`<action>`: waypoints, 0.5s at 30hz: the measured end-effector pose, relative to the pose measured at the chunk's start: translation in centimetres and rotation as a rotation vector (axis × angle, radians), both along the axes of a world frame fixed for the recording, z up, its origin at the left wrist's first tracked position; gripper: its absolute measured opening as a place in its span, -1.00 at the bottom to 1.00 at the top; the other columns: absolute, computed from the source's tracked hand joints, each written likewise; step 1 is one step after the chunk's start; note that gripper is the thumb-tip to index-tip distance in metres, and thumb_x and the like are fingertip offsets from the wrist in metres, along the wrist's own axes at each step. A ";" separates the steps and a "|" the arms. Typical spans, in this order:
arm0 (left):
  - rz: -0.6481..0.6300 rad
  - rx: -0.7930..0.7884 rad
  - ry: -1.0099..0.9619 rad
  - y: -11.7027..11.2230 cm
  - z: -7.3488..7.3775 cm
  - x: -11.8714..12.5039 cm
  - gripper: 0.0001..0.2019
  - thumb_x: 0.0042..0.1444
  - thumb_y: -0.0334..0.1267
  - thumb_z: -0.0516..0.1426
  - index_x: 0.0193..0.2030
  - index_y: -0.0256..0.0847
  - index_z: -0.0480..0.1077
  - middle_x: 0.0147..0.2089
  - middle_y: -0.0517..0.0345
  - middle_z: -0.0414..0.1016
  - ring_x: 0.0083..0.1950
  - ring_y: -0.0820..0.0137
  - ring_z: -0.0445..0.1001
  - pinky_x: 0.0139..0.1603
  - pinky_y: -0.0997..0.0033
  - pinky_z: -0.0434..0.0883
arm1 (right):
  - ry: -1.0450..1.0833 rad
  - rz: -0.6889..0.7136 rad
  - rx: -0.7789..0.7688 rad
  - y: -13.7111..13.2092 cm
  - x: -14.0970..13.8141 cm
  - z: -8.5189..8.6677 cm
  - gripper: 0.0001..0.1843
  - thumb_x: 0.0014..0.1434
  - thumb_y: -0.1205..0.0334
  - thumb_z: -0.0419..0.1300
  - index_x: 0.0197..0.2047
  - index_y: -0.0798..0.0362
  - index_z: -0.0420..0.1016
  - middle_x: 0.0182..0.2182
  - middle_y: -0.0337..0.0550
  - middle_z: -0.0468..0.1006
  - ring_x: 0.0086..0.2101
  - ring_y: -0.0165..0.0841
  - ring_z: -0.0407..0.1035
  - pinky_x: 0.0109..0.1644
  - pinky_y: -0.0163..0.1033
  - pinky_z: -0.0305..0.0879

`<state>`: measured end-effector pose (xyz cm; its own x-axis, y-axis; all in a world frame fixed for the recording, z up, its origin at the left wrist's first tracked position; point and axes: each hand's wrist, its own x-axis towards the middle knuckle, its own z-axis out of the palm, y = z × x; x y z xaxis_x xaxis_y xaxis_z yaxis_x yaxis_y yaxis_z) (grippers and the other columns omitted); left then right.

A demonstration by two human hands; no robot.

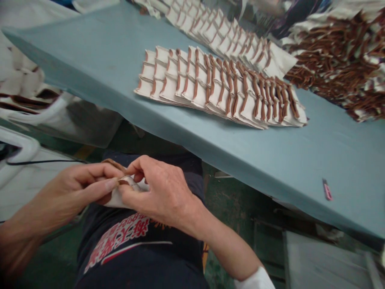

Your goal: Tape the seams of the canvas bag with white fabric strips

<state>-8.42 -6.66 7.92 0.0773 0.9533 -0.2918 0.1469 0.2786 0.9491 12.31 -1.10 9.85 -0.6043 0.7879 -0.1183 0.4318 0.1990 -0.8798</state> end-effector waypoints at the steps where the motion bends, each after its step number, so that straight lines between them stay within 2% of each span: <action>1: 0.012 0.030 0.016 0.0 0.2 -0.1 -0.82 0.13 -0.10 0.36 -0.37 -0.13 0.72 -0.50 0.22 0.56 -0.57 0.49 0.38 -0.57 0.63 0.30 | 0.022 0.010 -0.018 -0.1 0.2 -0.2 -0.84 0.25 0.18 0.41 -0.16 -0.05 0.52 -0.27 -0.32 0.63 -0.28 -0.37 0.47 -0.15 -0.25 0.29; 4: 0.048 0.087 0.052 -0.2 0.6 -0.4 -0.81 0.18 -0.10 0.32 -0.36 -0.09 0.74 -0.38 0.18 0.70 -0.46 0.42 0.58 -0.47 0.62 0.47 | 0.075 0.013 0.022 -0.8 0.9 -1.5 -0.81 0.29 0.15 0.42 -0.11 -0.03 0.53 -0.24 -0.28 0.66 -0.28 -0.36 0.50 -0.16 -0.25 0.32; 7: 0.040 0.118 0.137 -0.4 0.6 -0.5 -0.78 0.24 -0.07 0.29 -0.30 -0.04 0.76 -0.31 0.20 0.78 -0.37 0.39 0.69 -0.37 0.65 0.53 | 0.119 0.006 0.190 -1.5 1.3 -3.2 -0.90 0.34 0.24 0.37 -0.18 0.00 0.52 -0.30 -0.27 0.64 -0.35 -0.39 0.45 -0.22 -0.27 0.27; 10: 0.028 0.164 0.242 -0.5 0.8 -0.3 -0.78 0.26 -0.09 0.26 -0.26 -0.01 0.78 -0.36 0.26 0.79 -0.41 0.41 0.69 -0.41 0.68 0.50 | 0.160 0.002 0.271 -2.0 1.2 -4.1 -0.92 0.35 0.33 0.29 -0.22 0.01 0.49 -0.39 -0.31 0.59 -0.44 -0.44 0.35 -0.32 -0.30 0.19; 12: 0.018 0.214 0.305 -0.5 1.1 -0.2 -0.78 0.23 -0.11 0.26 -0.29 0.00 0.78 -0.44 0.30 0.76 -0.49 0.43 0.64 -0.49 0.69 0.44 | 0.167 0.006 0.275 -2.1 1.0 -4.1 -0.90 0.34 0.37 0.27 -0.23 0.01 0.47 -0.41 -0.34 0.54 -0.47 -0.47 0.31 -0.36 -0.32 0.16; 15: -0.014 0.266 0.352 -0.3 1.4 -0.4 -0.78 0.20 -0.14 0.25 -0.30 0.03 0.78 -0.43 0.32 0.76 -0.52 0.42 0.64 -0.51 0.66 0.43 | 0.156 0.031 0.254 -2.1 0.7 -3.8 -0.90 0.33 0.38 0.27 -0.23 0.03 0.46 -0.43 -0.37 0.49 -0.50 -0.49 0.28 -0.39 -0.34 0.11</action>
<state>-8.85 -7.01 9.35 0.0309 0.9984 -0.0469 0.4764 0.0266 0.8788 13.04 -3.16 6.04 -0.6237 0.7615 0.1761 0.2861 0.4321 -0.8552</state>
